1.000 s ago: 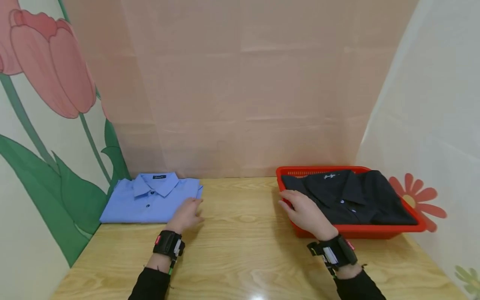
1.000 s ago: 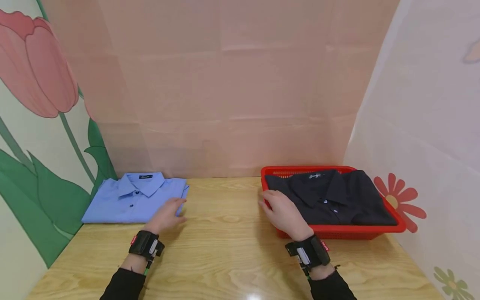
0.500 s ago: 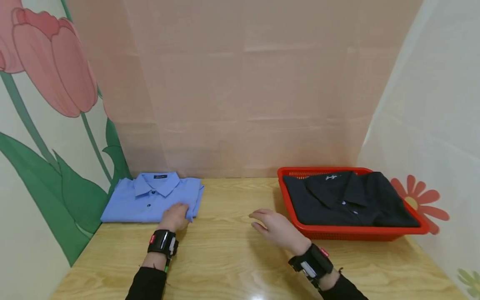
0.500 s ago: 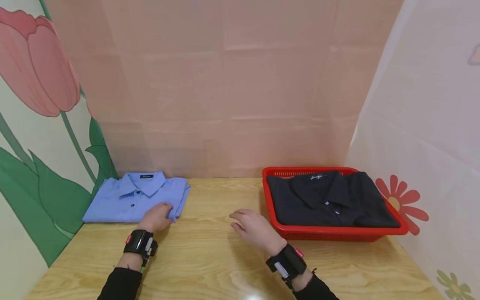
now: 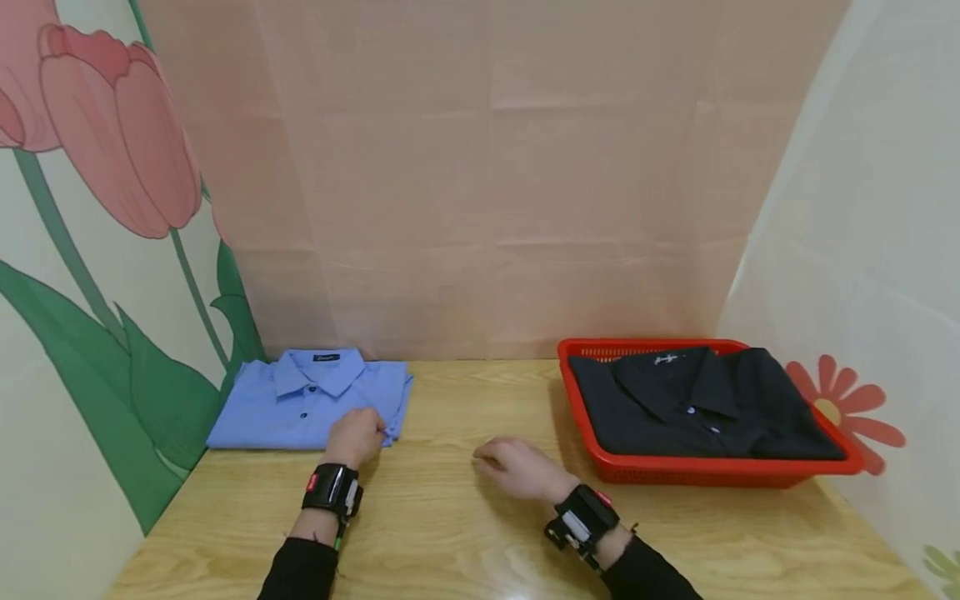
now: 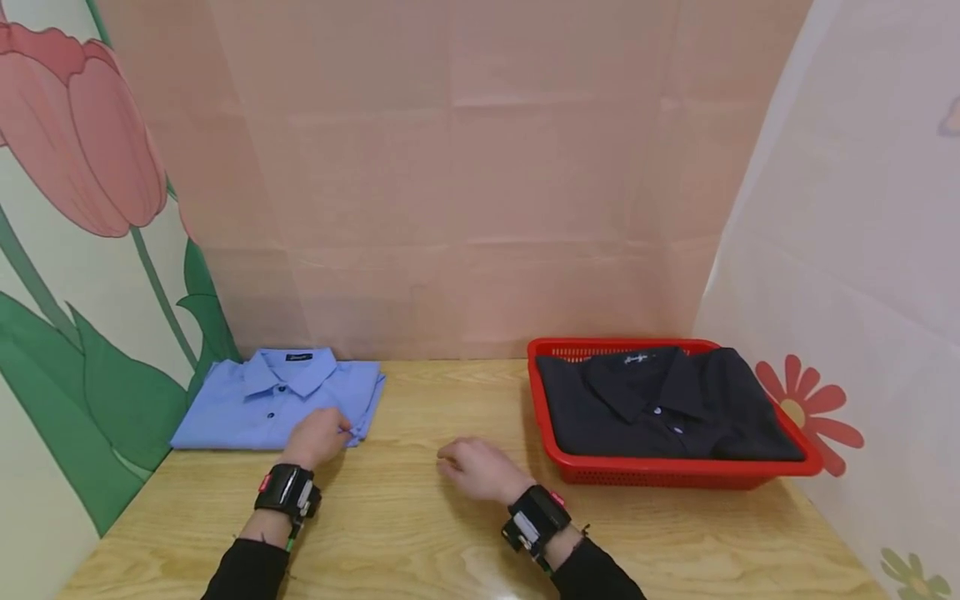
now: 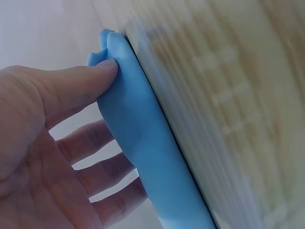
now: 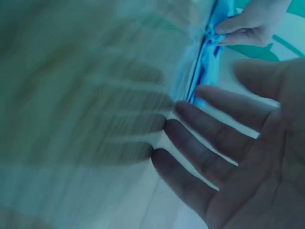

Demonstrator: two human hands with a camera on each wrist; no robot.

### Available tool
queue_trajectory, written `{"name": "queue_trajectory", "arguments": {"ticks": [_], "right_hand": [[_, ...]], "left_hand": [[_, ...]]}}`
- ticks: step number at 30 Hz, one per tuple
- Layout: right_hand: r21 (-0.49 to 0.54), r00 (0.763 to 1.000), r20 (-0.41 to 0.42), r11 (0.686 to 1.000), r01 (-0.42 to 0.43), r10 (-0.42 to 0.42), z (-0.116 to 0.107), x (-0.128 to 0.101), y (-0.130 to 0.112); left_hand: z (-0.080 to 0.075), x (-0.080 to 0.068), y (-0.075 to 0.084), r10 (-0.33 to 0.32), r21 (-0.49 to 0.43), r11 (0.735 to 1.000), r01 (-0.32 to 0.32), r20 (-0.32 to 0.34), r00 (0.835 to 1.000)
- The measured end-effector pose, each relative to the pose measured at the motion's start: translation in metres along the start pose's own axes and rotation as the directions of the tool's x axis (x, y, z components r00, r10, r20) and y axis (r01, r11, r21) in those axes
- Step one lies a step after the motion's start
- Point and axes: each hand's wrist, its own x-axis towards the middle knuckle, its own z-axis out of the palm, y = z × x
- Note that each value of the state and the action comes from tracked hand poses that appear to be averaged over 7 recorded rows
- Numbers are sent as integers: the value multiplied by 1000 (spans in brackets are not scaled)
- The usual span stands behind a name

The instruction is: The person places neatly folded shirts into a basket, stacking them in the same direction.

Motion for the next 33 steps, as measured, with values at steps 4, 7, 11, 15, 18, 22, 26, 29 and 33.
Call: {"name": "queue_trajectory", "arguments": {"ticks": [4, 7, 11, 15, 18, 22, 26, 29, 33], "right_hand": [[7, 1000, 17, 1000, -26, 26, 3, 10, 3], [13, 997, 47, 998, -69, 68, 1, 21, -3], [24, 988, 88, 992, -127, 124, 0, 37, -12], [-16, 987, 97, 992, -127, 128, 8, 54, -17], [-51, 989, 99, 993, -109, 114, 13, 64, -22], [-72, 984, 118, 990, -125, 133, 18, 76, -32], [-33, 974, 153, 986, -164, 167, 21, 85, -42], [5, 969, 184, 985, -170, 166, 25, 89, -47], [1, 969, 201, 990, -144, 141, 29, 93, -52]], "left_hand": [[0, -1, 8, 13, -10, 1000, -12, 25, 1000], [0, 0, 10, 3, -27, 1000, -1, 67, 998], [-4, 4, 6, -1, -107, 994, 14, 123, 992], [-12, 5, -10, -27, -179, 983, 51, 132, 991], [-20, 3, -29, -92, -149, 983, 111, 126, 988], [-32, -2, -58, -208, -79, 972, 220, 139, 968], [-41, -12, -85, -319, -90, 937, 337, 168, 933], [-44, -19, -99, -364, -118, 914, 388, 183, 913], [-45, -26, -107, -392, -126, 899, 419, 191, 900]]}}
